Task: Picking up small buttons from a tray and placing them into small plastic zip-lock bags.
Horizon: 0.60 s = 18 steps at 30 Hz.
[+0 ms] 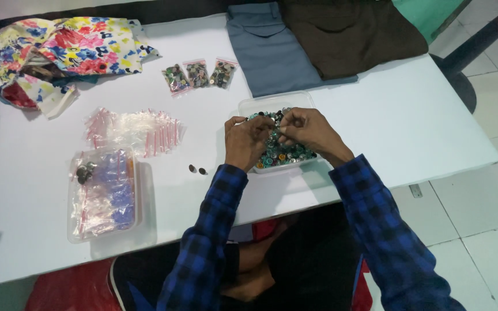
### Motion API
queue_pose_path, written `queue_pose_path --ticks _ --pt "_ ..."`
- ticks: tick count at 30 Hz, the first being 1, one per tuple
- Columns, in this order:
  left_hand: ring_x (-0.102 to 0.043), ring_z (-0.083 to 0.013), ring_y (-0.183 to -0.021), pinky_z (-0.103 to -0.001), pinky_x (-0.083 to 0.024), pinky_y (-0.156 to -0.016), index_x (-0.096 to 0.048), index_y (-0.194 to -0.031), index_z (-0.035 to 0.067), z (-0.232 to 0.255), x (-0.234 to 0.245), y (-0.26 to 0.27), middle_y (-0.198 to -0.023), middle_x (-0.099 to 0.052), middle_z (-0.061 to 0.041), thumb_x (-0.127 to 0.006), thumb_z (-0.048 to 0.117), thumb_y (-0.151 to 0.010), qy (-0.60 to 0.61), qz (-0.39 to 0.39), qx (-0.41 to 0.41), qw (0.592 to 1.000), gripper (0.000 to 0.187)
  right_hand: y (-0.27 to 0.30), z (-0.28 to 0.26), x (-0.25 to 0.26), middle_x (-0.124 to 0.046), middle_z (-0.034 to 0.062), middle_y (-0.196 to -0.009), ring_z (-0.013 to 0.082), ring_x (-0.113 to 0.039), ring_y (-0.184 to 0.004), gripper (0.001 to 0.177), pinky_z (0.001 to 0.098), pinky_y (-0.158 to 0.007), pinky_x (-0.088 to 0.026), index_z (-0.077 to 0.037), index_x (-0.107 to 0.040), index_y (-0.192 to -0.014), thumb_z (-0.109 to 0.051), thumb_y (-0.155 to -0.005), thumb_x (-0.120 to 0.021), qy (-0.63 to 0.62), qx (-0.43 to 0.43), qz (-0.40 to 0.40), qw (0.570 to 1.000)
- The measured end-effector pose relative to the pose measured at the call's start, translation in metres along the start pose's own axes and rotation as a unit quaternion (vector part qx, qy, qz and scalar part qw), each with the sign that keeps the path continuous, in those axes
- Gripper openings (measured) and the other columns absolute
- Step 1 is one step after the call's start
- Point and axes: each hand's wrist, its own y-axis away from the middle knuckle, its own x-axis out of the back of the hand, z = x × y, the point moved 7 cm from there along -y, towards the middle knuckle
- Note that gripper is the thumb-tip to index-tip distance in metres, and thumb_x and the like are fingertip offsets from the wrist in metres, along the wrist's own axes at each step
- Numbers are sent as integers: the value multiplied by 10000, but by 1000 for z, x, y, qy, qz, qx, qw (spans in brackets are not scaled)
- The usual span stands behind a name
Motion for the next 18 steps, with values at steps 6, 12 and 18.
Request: queue_pose_path --ticks 6,12,18 --pt "-755 -184 -950 -325 -327 -1133 -705 -1031 280 -8 -9 1 -888 -772 53 -692 110 -917 -29 29 -19 999 206 4 -13 3 -754 216 -797 309 -762 -739 164 439 -703 -609 11 -748 -1050 -41 -931 -647 263 5 -40 964" --pt "-724 -175 -990 -327 -408 -1036 -688 -1103 231 -12 -11 4 -943 -738 23 -662 141 -980 -89 97 -82 988 155 -31 12 9 -756 242 -976 499 -706 -936 318 566 -815 -578 -144 -786 -1153 -89 -944 -553 428 60 17 901" --pt "-708 -153 -1027 -303 -400 -1041 -684 -1088 238 -22 -15 4 -940 -725 36 -646 179 -991 -78 94 -68 990 120 -10 -10 -20 -757 220 -1153 429 -697 -1119 418 515 -1017 -527 -115 -758 -1248 -30 -919 -515 448 22 -126 885"
